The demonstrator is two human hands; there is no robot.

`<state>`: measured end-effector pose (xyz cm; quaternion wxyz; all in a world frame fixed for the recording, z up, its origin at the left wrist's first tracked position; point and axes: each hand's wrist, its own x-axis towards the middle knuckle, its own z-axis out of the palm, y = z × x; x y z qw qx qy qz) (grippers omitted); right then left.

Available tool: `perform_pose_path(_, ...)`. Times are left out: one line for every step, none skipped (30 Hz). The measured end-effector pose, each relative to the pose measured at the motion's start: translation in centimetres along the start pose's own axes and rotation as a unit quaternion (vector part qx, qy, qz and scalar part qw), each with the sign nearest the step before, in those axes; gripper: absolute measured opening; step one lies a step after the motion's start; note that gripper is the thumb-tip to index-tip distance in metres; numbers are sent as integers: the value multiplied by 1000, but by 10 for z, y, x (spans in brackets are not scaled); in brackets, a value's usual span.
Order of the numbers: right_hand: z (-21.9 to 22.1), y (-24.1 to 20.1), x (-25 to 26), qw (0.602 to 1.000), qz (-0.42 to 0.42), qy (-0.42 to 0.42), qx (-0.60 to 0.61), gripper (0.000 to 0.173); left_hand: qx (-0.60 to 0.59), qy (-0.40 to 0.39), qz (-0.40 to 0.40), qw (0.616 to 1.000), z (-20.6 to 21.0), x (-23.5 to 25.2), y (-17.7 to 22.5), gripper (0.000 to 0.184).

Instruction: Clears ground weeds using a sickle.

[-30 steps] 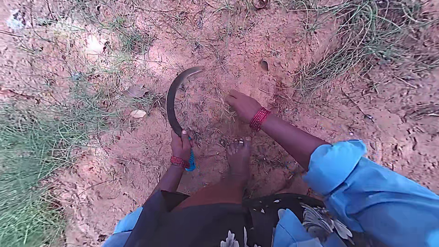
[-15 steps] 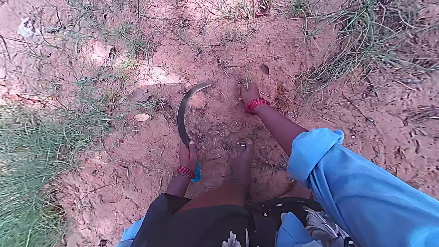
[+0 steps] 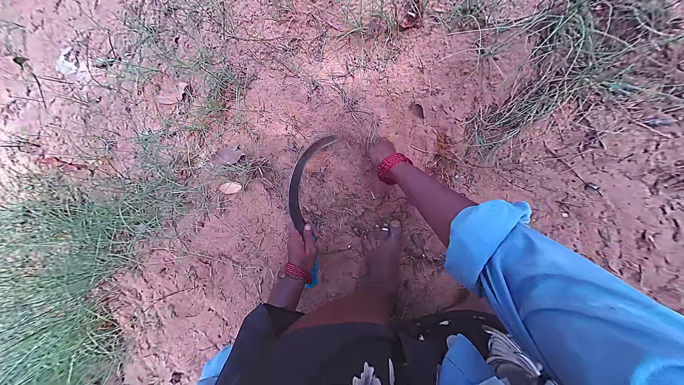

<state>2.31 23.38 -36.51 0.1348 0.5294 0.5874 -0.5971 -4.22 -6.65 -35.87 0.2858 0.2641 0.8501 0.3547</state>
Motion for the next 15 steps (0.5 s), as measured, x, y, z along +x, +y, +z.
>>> perform_pose_path(-1, 2, 2, 1000, 1, 0, 14, 39, 22, -6, -7, 1000, 0, 5, 3, 43)
perform_pose_path(0, 4, 5, 1000, -2, 2, 31, 37, 54, -20, -19, 998, -1, 14, 9, 44)
perform_pose_path(2, 7, 8, 999, -11, 4, 42, 35, 97, -43, -40, 994, -2, 25, 19, 45)
perform_pose_path(2, 7, 9, 999, -14, 2, 45, 35, 143, -72, -65, 985, -3, 37, 31, 47)
perform_pose_path(2, 7, 10, 999, -15, 2, 46, 35, 181, -101, -95, 974, -3, 47, 43, 49)
perform_pose_path(1, 6, 8, 999, -13, 3, 46, 34, 205, -121, -113, 965, -3, 54, 50, 51)
perform_pose_path(1, 6, 7, 999, -12, 5, 50, 34, 218, -134, -121, 959, -2, 57, 53, 52)
perform_pose_path(1, 6, 7, 998, -8, 6, 57, 35, 220, -146, -134, 955, 0, 54, 54, 53)
perform_pose_path(1, 7, 5, 997, 5, 11, 70, 36, 217, -159, -150, 951, 0, 46, 57, 53)
perform_pose_path(1, 8, 3, 995, 27, 21, 91, 37, 218, -167, -160, 948, -1, 31, 59, 54)
perform_pose_path(-1, 9, 2, 991, 52, 37, 115, 38, 226, -165, -156, 947, -2, 11, 55, 54)
perform_pose_path(-5, 11, 3, 987, 69, 60, 130, 36, 246, -151, -131, 948, -3, -15, 45, 55)
perform_pose_path(-12, 15, 3, 987, 74, 71, 121, 35, 275, -109, -77, 952, 2, -42, 24, 53)
perform_pose_path(-22, 20, -1, 991, 67, 64, 94, 37, 311, 4, 28, 950, 16, -65, -13, 51)
perform_pose_path(-30, 26, -10, 996, 47, 43, 56, 40, 328, 156, 124, 923, 36, -73, -50, 49)
